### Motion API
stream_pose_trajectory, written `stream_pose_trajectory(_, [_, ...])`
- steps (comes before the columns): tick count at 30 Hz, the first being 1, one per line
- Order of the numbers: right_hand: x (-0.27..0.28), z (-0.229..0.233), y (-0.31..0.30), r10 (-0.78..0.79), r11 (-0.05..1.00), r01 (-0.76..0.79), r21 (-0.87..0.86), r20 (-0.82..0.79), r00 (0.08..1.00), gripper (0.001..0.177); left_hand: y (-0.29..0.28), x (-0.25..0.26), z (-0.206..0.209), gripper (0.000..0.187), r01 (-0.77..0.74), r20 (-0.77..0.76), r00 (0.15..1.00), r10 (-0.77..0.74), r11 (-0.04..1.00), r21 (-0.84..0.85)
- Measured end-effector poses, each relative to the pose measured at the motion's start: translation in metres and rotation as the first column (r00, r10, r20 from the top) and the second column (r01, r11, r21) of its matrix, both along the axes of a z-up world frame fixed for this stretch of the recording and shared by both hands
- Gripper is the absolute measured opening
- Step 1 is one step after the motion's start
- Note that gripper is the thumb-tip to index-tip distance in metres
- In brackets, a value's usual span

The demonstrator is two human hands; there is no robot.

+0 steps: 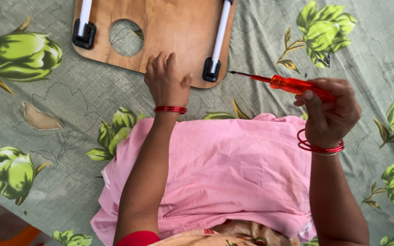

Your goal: The person uses a red screwdriver to tighten screws on the black plastic brackets of a wooden board with white legs. They work on each bracket in turn, securing the legs to the board.

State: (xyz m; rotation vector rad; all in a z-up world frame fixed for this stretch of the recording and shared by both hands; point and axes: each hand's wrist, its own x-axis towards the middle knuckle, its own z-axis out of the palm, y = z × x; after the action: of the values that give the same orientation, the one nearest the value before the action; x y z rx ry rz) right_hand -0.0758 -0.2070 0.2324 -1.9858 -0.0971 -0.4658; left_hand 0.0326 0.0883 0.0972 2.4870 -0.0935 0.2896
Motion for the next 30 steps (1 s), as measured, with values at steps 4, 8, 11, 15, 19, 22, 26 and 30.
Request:
stream_pose_trajectory(4, [0.035, 0.008, 0.015, 0.037, 0.986, -0.035, -0.162, 0.005, 0.999, 0.016, -0.02, 0.012, -0.013, 0.063, 0.058, -0.045, 0.997, -0.055, 0.995, 0.08])
stream_pose_trajectory(8, [0.068, 0.009, 0.029, 0.053, 0.956, -0.046, -0.29, 0.015, 0.998, 0.019, -0.041, 0.027, -0.024, 0.046, 0.202, -0.43, 0.886, -0.176, 0.979, 0.017])
stream_pose_trajectory(11, [0.091, 0.006, 0.029, 0.07, 0.902, -0.045, -0.43, 0.042, 0.997, 0.018, -0.042, 0.031, -0.031, 0.039, 0.228, -0.507, 0.838, -0.204, 0.974, -0.016])
stream_pose_trajectory(15, [0.114, -0.004, 0.022, 0.08, 0.856, -0.04, -0.515, 0.055, 0.995, 0.017, -0.034, 0.041, -0.039, 0.025, 0.156, -0.492, 0.852, -0.18, 0.984, -0.089])
stream_pose_trajectory(19, [0.129, -0.015, 0.016, 0.083, 0.856, -0.064, -0.514, 0.014, 0.996, 0.017, -0.034, 0.051, -0.041, 0.03, 0.166, -0.498, 0.845, -0.195, 0.981, -0.102])
stream_pose_trajectory(22, [0.139, -0.018, 0.02, 0.13, 0.836, -0.122, -0.534, -0.022, 0.991, 0.019, -0.035, 0.056, -0.041, 0.029, 0.161, -0.567, 0.803, -0.185, 0.983, -0.093])
stream_pose_trajectory(26, [0.148, -0.015, 0.032, 0.225, 0.787, -0.223, -0.576, -0.069, 0.972, 0.021, -0.036, 0.057, -0.041, 0.025, 0.121, -0.553, 0.818, -0.156, 0.988, -0.099])
stream_pose_trajectory(30, [0.154, -0.011, 0.041, 0.305, 0.744, -0.287, -0.603, -0.075, 0.949, 0.022, -0.039, 0.054, -0.045, 0.026, 0.121, -0.539, 0.828, -0.154, 0.988, -0.097])
